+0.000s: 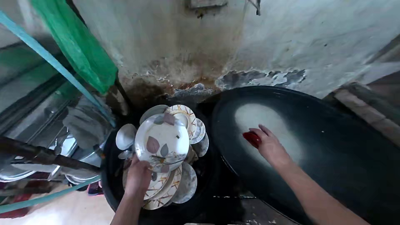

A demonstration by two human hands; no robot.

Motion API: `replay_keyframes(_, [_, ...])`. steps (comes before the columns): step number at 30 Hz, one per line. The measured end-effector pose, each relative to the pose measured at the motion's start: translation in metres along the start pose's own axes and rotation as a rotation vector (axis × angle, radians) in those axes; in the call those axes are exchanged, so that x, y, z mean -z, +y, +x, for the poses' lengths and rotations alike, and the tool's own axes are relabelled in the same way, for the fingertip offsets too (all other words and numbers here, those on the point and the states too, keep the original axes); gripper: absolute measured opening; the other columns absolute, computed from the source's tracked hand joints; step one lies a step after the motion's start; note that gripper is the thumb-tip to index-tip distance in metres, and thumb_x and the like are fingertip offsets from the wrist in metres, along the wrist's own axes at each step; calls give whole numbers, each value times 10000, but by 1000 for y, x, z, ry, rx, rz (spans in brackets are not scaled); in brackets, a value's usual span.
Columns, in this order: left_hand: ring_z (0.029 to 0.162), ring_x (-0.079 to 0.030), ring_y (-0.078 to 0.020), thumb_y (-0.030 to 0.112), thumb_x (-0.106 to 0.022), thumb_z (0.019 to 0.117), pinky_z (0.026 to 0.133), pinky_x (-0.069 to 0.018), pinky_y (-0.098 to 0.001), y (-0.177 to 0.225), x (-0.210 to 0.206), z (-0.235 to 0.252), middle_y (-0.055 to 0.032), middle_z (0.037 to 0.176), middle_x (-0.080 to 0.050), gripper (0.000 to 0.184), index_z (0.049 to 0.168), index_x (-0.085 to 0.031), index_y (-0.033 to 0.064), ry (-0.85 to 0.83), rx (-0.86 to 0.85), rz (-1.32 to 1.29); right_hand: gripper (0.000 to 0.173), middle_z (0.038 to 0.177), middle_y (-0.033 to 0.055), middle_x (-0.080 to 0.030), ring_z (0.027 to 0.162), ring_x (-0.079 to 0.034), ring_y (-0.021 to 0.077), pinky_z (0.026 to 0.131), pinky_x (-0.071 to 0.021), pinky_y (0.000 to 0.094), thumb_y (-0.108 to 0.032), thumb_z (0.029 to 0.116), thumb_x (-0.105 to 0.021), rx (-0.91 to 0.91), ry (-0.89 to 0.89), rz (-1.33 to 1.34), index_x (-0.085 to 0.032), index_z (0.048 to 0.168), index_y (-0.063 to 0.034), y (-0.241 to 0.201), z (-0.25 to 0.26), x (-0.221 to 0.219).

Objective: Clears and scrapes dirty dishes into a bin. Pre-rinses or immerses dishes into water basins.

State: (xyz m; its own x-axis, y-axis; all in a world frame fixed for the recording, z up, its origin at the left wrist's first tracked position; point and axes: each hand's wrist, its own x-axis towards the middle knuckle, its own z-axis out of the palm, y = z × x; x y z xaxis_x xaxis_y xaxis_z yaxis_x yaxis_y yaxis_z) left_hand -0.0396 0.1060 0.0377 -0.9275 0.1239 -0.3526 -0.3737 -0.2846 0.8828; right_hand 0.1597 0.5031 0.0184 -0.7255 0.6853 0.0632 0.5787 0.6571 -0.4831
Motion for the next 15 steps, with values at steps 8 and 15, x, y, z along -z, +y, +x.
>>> replay_keyframes(8, [1068,-661,-263,151,-495,1060,886,-566,-490,5,-24,26,-162,1223,-647,378,1432,-471,84,-58,129,89,574,1293,197,-539,1006,-640,322,751,-580,481,38,982,-396,-767,-183,1163,-342,1513,-173,-59,12,22])
replay_keyframes(15, [1175,-606,-305,210,-604,1028,964,-513,-528,20,-53,29,-181,1305,-621,395,1388,-552,55,-74,120,464,614,1287,211,-582,979,-676,352,743,-600,505,67,952,-414,-496,-467,1161,-373,1518,-168,-184,40,7])
